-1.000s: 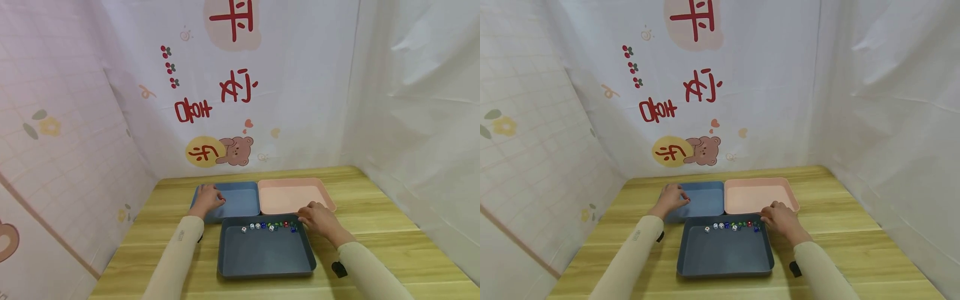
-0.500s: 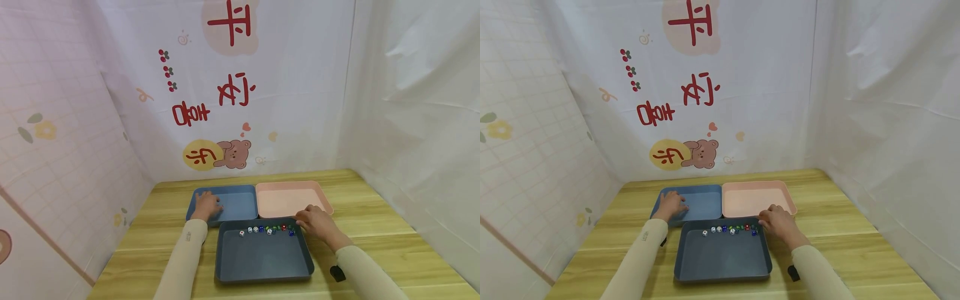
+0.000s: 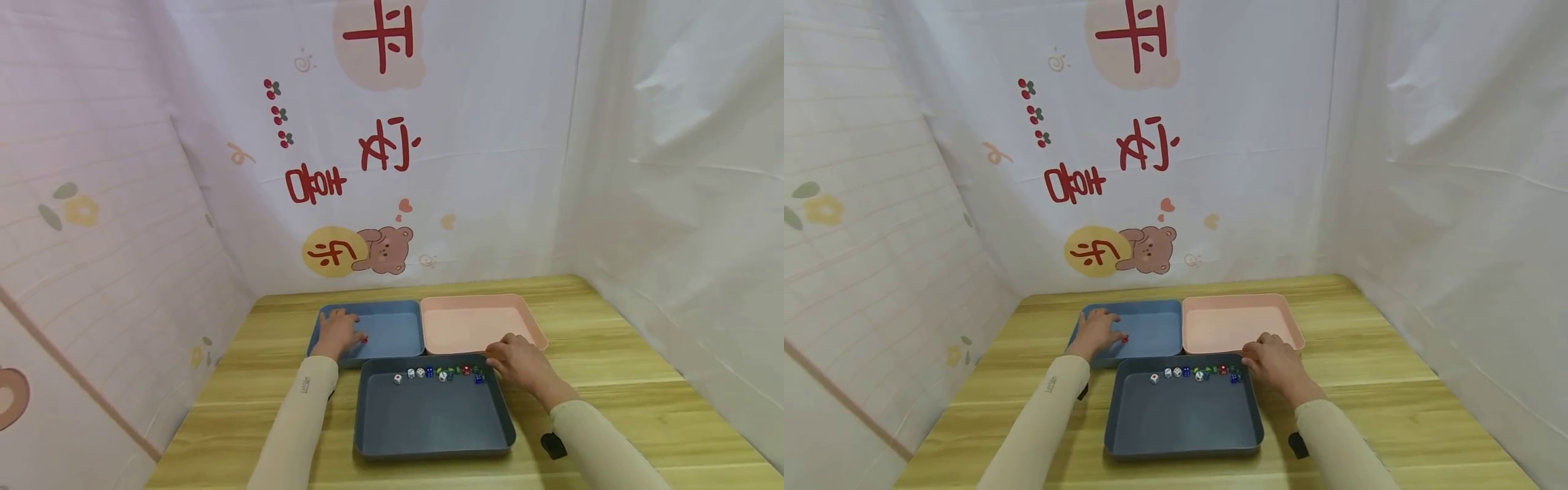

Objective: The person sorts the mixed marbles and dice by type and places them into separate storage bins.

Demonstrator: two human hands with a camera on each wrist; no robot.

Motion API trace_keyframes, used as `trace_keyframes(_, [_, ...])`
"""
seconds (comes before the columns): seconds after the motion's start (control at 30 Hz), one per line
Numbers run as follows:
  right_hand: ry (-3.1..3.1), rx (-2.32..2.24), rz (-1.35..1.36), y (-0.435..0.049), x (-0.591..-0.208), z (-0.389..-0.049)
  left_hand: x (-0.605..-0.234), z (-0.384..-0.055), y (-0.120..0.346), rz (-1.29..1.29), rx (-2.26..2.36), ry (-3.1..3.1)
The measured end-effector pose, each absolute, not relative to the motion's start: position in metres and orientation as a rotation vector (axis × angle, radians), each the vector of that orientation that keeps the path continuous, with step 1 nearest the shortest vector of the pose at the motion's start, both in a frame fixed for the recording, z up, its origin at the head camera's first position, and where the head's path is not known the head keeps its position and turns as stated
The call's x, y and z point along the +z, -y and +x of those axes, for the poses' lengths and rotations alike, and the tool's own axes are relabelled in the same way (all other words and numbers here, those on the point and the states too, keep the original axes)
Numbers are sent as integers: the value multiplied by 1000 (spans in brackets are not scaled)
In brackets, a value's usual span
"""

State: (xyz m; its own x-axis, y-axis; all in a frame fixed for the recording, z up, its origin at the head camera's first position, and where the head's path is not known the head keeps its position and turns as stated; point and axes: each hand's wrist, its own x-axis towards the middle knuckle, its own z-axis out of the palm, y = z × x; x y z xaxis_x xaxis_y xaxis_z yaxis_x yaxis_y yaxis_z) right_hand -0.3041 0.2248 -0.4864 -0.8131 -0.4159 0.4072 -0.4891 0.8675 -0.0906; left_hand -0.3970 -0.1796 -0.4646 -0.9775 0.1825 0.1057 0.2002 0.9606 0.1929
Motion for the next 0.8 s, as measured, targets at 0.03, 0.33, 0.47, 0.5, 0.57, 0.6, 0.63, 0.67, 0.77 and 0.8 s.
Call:
trace_keyframes(0.03, [2664,271,673,-225,-485,-304,-464,-397,181,-296,-324,3021])
trace_keyframes(0.33, [2674,272,661,-224,-486,-304,-460,-392,188,-285,-325,3046])
trace_keyframes(0.47, [2690,274,657,-224,-487,-304,-459,-386,188,-294,-347,3057])
trace_keyframes(0.5, [2694,273,659,-224,-487,-304,-459,-385,188,-301,-353,3054])
trace_keyframes(0.57, [2701,272,658,-224,-487,-304,-460,-384,188,-315,-370,3046])
trace_keyframes(0.6, [2700,272,657,-224,-487,-304,-460,-384,188,-321,-377,3040])
trace_keyframes(0.63, [2699,274,654,-224,-487,-304,-459,-383,188,-326,-383,3033])
trace_keyframes(0.67, [2694,277,652,-224,-487,-304,-459,-383,188,-331,-384,3027])
trace_keyframes(0.77, [2676,278,654,-224,-488,-305,-457,-382,187,-337,-389,3012])
trace_keyframes(0.8, [2671,273,657,-224,-488,-305,-457,-381,186,-343,-395,3008])
